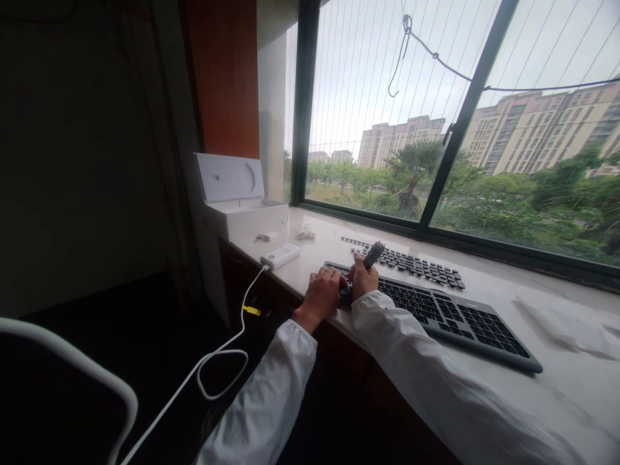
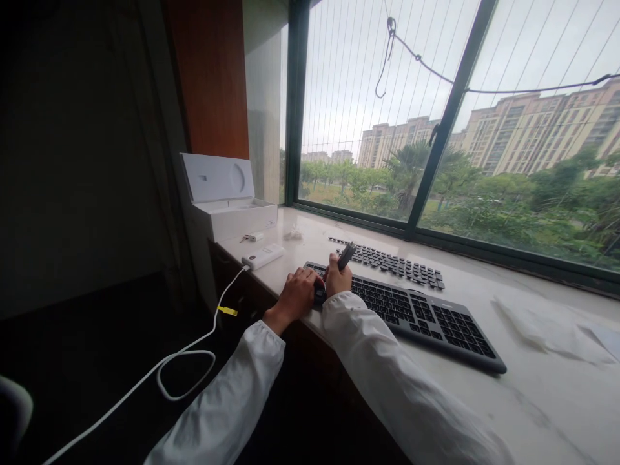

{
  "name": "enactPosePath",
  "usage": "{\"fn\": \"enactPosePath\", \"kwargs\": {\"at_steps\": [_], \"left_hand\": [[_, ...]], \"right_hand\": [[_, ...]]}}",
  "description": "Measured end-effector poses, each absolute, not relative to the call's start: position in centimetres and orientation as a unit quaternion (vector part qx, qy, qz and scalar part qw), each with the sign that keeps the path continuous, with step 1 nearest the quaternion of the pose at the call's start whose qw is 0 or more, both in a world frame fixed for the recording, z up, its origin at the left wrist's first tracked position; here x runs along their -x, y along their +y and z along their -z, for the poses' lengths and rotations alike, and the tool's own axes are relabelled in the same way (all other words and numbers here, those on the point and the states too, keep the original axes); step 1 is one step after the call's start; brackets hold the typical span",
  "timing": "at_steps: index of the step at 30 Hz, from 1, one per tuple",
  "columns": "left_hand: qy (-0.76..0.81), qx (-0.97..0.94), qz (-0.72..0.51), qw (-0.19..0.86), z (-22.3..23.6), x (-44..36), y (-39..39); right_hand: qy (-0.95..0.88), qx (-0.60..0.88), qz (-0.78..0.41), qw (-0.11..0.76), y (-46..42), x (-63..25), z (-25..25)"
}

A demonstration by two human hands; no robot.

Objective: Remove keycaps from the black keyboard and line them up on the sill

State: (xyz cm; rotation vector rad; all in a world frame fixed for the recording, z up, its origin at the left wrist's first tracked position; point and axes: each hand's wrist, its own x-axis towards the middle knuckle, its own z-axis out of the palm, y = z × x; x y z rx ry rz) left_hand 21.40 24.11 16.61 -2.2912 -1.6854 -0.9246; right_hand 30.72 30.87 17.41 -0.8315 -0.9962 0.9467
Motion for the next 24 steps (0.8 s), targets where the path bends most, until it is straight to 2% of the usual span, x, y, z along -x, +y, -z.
{"fn": "enactPosePath", "kwargs": {"at_steps": [15, 24], "left_hand": [[-0.573, 0.762, 0.291, 0.077, -16.82, -21.48, 23.98], [-0.562, 0.761, 0.315, 0.074, -16.50, -21.33, 24.15]], "right_hand": [[-0.457, 0.441, -0.380, 0.672, 31.59, -30.73, -17.18], [-0.432, 0.430, -0.394, 0.688, 31.88, -30.62, -17.08]]}}
